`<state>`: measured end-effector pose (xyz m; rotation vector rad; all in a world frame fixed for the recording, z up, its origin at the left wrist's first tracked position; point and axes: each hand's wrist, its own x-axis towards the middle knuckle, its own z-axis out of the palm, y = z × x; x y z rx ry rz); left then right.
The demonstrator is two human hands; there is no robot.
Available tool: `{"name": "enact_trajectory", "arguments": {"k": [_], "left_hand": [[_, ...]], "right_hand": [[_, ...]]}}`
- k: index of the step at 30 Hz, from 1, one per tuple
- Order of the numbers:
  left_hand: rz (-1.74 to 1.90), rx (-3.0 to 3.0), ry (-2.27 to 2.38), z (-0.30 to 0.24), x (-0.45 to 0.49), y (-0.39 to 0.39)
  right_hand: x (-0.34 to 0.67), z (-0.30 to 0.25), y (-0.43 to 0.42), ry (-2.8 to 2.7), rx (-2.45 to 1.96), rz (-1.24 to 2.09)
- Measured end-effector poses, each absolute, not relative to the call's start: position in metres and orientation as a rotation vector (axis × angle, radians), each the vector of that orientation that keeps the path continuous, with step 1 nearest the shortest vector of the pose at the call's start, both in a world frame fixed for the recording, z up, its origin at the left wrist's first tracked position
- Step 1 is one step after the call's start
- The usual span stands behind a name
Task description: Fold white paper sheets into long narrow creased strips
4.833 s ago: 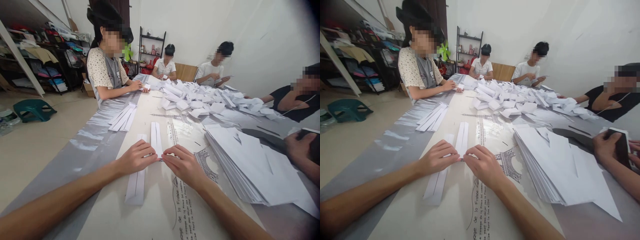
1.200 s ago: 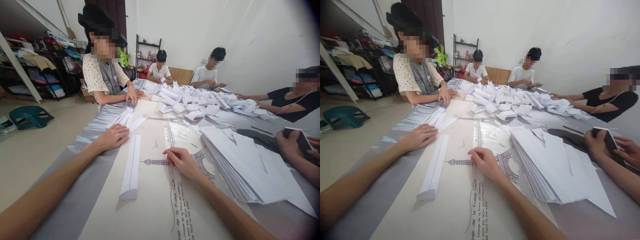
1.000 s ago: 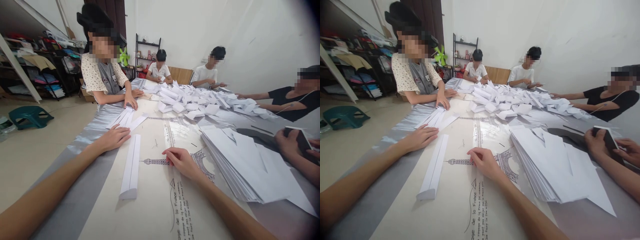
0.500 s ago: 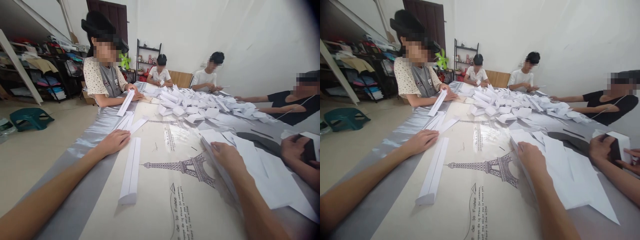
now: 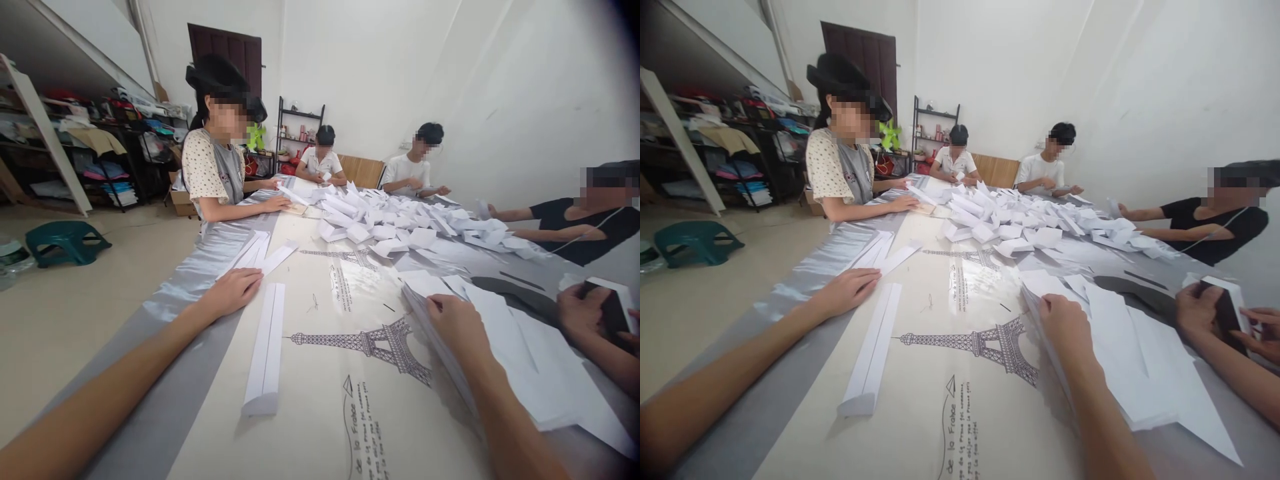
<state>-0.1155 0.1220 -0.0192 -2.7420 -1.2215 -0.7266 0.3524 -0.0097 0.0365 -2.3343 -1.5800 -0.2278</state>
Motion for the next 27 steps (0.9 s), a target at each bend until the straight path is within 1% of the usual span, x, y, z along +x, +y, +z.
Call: {"name": "enact_trajectory", "arguments": {"k": [4, 8, 17, 22, 24, 27], "left_hand": [[-0.738, -2.721, -1.249, -0.022, -0.117, 0.124], [-0.763, -2.709, -1.267, -0.026, -0.118, 0.127], [-0.806, -2.686, -1.277, -0.030, -0.117, 0.126], [-0.825, -2.686, -1.272, -0.023, -0.118, 0.123], [-0.845, -2.703, -1.214, -0.015, -0.115, 0.116], [-0.928, -2.792, -0.934, -0.003, -0.096, 0.094]], "right_hand": [[0.354, 0.037, -0.008, -1.594, -2.403, -0.227], [0.358, 0.034, -0.003, -1.574, -2.415, -0.287], [0.362, 0.032, -0.001, -1.599, -2.425, -0.288], [0.359, 0.031, -0.003, -1.576, -2.412, -0.300], [0.356, 0.035, -0.005, -1.487, -2.431, -0.293], [0.346, 0.046, -0.013, -1.348, -2.408, -0.301]]}}
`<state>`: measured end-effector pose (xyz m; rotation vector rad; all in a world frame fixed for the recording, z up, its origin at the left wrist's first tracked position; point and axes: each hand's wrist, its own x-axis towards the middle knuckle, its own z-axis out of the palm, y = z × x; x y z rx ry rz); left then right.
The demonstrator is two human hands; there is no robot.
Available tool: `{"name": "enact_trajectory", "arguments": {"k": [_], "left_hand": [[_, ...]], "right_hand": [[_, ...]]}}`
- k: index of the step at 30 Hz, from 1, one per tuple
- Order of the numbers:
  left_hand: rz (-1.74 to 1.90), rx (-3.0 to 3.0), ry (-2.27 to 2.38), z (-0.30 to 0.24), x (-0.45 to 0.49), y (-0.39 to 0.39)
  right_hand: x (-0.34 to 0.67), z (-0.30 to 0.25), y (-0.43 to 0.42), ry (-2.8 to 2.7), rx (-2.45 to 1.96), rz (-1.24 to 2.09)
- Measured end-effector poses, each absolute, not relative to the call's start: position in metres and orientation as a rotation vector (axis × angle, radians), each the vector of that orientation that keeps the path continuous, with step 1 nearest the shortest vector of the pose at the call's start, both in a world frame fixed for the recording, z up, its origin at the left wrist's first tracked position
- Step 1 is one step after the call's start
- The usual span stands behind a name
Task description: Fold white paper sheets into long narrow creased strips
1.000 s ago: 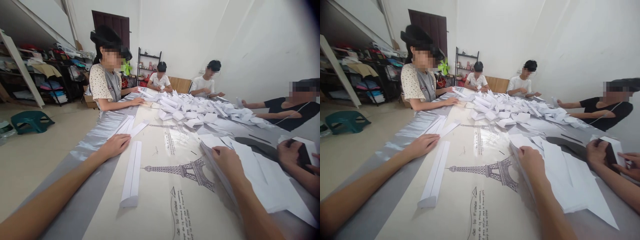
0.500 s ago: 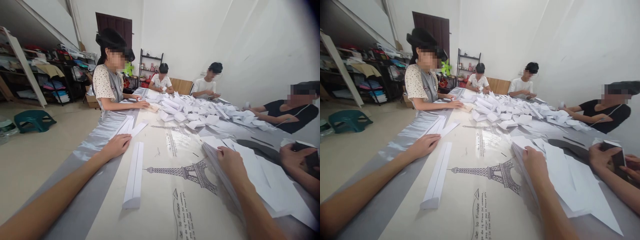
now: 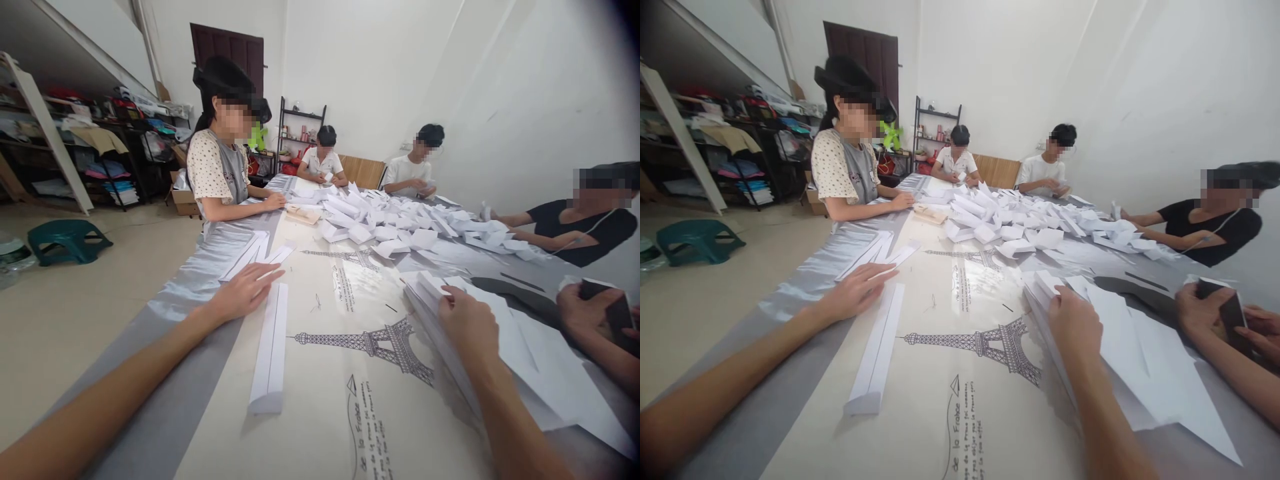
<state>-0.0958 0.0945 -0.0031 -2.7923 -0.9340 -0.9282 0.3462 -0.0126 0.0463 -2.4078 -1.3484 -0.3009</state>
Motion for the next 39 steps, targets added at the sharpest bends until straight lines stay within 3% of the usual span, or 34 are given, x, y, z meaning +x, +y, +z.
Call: {"name": "enact_trajectory", "arguments": {"k": [7, 11, 15, 21, 25, 29, 33, 39], "left_hand": [[-0.611, -3.101, -0.833, -0.006, -0.038, 0.044], [-0.625, -3.093, -0.986, -0.005, -0.037, 0.041], [-0.734, -3.144, -1.037, -0.004, -0.039, 0.042], [-1.262, -3.314, -1.219, 0.007, -0.037, 0.040], [-1.862, -3.570, -1.400, 0.015, -0.031, 0.034], [-1.963, -3.696, -1.556, 0.019, -0.020, 0.021], [-2.007, -3.549, -1.891, 0.023, -0.014, 0.014], [-2.779, -2.774, -2.165, 0.022, -0.026, 0.037]], "right_hand": [[0.281, 0.076, -0.045, -1.366, -1.619, -0.360], [0.253, 0.080, -0.056, -1.161, -1.406, -0.124], [0.248, 0.069, -0.051, -1.012, -1.422, 0.408], [0.229, 0.049, -0.040, -0.903, -1.419, 1.071], [0.211, 0.037, -0.039, -1.037, -1.405, 1.126], [0.201, 0.029, -0.039, -1.184, -1.357, 1.110], [0.199, 0.028, -0.038, -1.157, -1.312, 1.208], [0.208, 0.036, -0.039, -1.207, -1.120, 1.581]]}}
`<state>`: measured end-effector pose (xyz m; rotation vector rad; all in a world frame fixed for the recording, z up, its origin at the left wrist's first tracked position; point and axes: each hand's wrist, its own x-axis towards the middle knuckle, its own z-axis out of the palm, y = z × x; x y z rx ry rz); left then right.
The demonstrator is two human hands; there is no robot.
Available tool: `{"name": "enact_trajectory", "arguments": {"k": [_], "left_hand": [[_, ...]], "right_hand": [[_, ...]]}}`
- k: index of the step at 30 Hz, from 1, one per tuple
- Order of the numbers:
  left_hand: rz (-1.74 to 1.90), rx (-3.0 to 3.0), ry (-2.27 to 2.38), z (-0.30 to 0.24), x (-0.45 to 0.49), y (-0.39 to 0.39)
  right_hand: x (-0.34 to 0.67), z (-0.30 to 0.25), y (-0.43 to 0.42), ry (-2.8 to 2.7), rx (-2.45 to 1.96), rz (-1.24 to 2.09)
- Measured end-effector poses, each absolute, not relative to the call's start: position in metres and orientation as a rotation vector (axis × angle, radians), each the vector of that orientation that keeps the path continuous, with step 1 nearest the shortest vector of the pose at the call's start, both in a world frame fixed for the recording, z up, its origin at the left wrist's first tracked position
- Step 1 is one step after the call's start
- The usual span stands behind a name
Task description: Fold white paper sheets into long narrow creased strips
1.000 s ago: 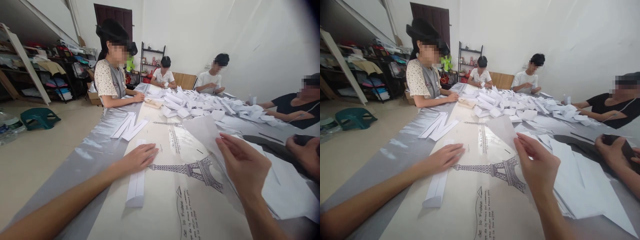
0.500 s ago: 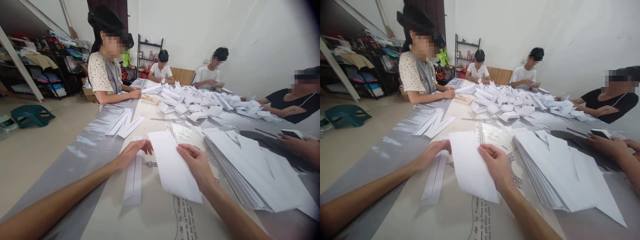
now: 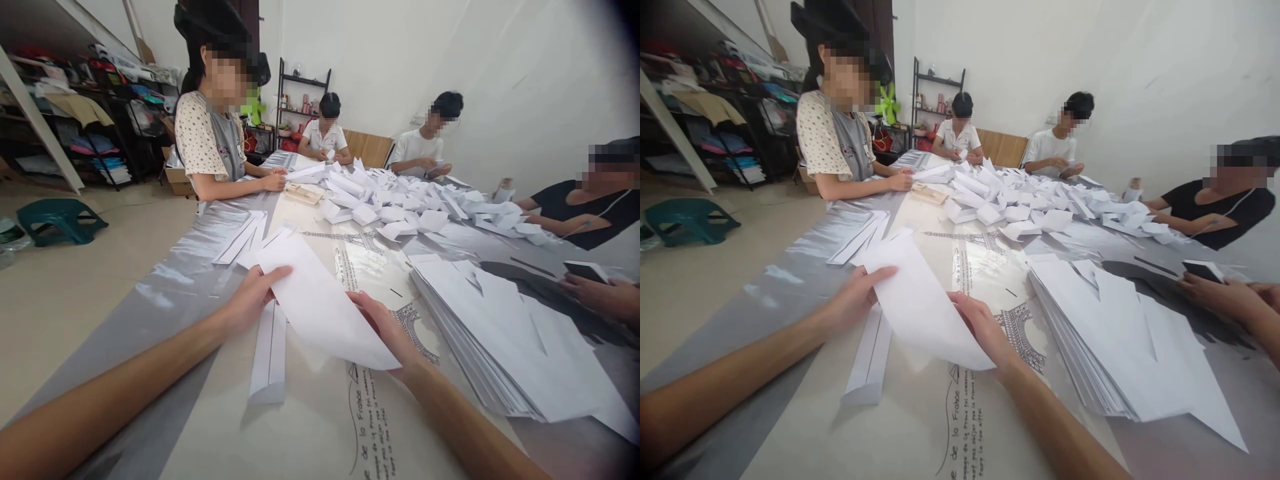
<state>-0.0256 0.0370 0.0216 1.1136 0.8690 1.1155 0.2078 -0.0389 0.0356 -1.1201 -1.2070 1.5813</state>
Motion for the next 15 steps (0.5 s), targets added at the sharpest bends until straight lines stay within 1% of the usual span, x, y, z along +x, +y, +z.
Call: {"name": "enact_trajectory", "arguments": {"k": [5, 7, 10, 15], "left_hand": [[1.430, 0.928, 0.983, 0.011, -0.035, 0.057], [1.522, 0.878, 1.000, 0.009, -0.037, 0.063], [1.529, 0.893, 0.982, 0.009, -0.039, 0.065], [1.373, 1.068, 0.862, 0.010, -0.033, 0.052]], "right_hand": [[0.206, 0.036, -0.045, -1.289, -0.853, 1.806], [0.203, 0.034, -0.046, -1.287, -0.835, 1.837], [0.200, 0.029, -0.045, -1.277, -0.942, 1.789], [0.201, 0.023, -0.040, -1.179, -1.061, 1.683]]}}
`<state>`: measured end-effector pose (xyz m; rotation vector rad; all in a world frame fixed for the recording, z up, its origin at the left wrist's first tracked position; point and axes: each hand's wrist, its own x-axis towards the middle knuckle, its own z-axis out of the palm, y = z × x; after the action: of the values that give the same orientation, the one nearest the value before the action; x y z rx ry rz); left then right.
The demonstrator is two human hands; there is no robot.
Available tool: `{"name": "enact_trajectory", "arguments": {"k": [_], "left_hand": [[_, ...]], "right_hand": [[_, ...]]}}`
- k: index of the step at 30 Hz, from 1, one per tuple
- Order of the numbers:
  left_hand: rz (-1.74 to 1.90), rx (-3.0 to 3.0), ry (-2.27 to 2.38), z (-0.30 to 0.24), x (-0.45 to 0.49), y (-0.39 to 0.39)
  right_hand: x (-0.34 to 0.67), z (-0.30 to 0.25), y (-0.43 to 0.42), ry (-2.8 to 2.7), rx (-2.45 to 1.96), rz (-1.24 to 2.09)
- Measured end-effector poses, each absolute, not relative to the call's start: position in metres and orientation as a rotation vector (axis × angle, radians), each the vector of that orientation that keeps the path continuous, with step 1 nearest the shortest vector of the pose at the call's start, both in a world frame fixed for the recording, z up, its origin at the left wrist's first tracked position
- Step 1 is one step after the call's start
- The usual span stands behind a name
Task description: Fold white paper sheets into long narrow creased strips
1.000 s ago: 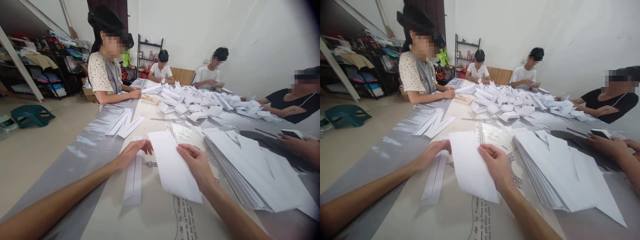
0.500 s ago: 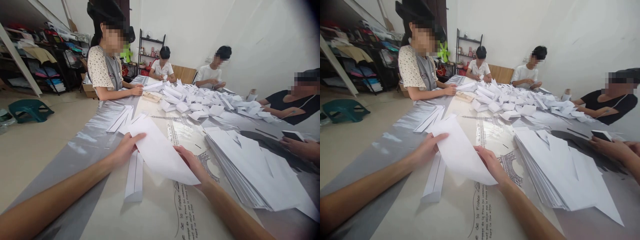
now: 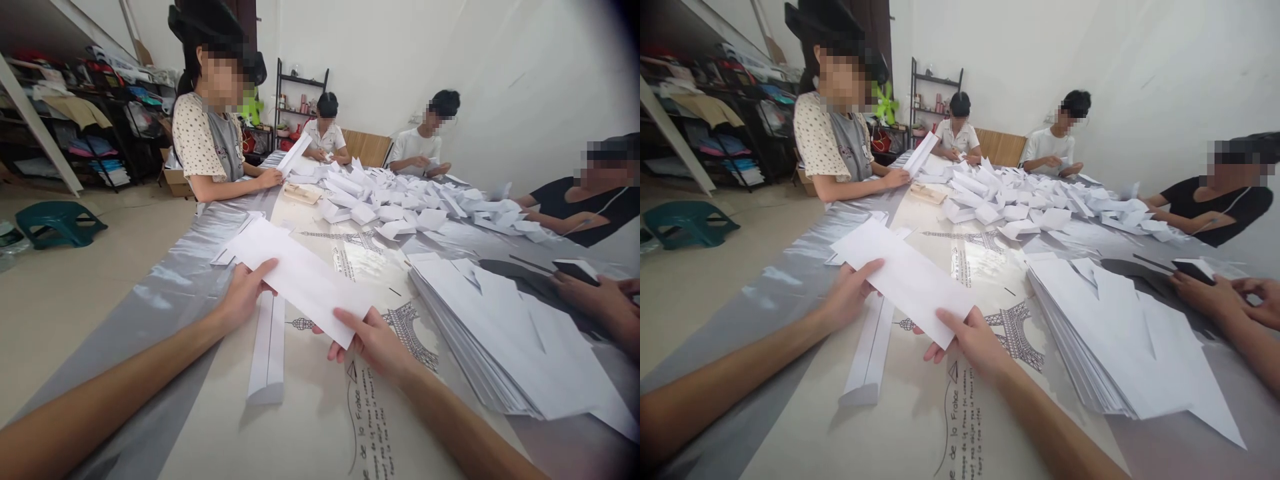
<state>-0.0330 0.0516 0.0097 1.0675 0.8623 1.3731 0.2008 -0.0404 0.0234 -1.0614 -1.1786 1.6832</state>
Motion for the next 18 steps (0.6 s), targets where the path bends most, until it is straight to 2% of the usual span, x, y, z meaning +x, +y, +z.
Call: {"name": "enact_trajectory", "arguments": {"k": [7, 18], "left_hand": [[1.102, 1.291, 0.812, 0.002, -0.028, 0.038], [1.183, 1.119, 0.770, 0.001, -0.029, 0.044]], "right_hand": [[0.204, 0.021, -0.037, -1.199, -1.178, 1.562], [0.197, 0.024, -0.042, -1.302, -1.115, 1.535]]}}
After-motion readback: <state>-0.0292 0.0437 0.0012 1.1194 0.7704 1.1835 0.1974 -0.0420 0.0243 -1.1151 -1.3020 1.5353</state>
